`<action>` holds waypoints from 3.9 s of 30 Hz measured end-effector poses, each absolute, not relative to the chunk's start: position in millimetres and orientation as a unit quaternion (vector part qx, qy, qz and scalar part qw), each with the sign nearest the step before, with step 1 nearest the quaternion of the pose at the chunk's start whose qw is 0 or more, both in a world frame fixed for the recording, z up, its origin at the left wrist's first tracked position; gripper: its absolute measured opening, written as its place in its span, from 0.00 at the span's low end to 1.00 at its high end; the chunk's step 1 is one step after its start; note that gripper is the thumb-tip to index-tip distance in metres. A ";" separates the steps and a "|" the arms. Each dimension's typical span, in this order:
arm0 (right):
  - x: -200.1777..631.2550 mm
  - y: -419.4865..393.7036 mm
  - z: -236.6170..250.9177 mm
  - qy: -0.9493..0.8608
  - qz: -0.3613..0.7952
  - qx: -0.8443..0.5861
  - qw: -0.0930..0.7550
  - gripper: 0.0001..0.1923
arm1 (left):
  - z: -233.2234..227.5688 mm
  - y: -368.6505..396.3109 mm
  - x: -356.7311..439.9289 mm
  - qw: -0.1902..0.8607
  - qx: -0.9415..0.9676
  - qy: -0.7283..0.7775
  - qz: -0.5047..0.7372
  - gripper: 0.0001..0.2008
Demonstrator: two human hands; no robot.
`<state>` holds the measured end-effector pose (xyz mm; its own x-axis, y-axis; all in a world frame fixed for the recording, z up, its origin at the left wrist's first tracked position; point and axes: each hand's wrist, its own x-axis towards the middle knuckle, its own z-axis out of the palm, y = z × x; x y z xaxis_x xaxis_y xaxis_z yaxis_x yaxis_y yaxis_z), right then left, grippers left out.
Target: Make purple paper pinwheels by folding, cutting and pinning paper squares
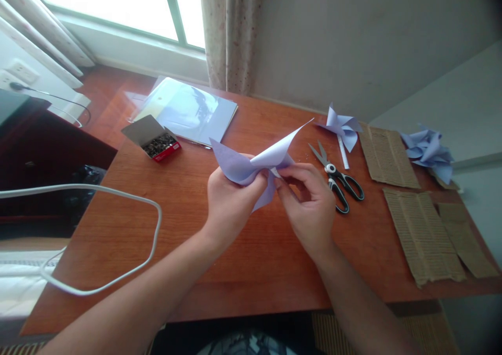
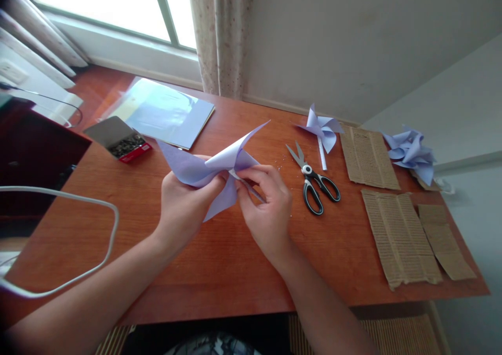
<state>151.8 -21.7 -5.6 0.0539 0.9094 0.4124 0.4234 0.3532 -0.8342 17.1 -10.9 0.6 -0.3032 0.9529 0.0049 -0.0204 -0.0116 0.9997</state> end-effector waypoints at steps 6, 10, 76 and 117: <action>152.2 -20.0 -8.1 -0.595 0.339 -0.507 0.523 0.05 | -0.7 -9.7 16.8 0.419 0.409 0.563 0.583 0.06; 152.4 -18.7 -11.4 -0.541 0.416 -0.497 0.536 0.05 | -0.4 -9.3 16.3 0.420 0.411 0.560 0.584 0.06; 146.1 -20.1 -16.5 -0.532 0.373 -0.497 0.575 0.04 | 3.5 -12.5 16.4 0.438 0.427 0.527 0.590 0.06; 145.7 -22.4 -11.7 -0.698 0.113 -0.501 0.499 0.12 | -1.8 -11.7 13.9 0.428 0.409 0.550 0.589 0.13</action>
<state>145.7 -22.4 -11.7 -0.0008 0.8115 0.5843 0.5868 0.4735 -0.6569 13.9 -11.7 -1.8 -0.3003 0.9538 0.0106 -0.0541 -0.0282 0.9981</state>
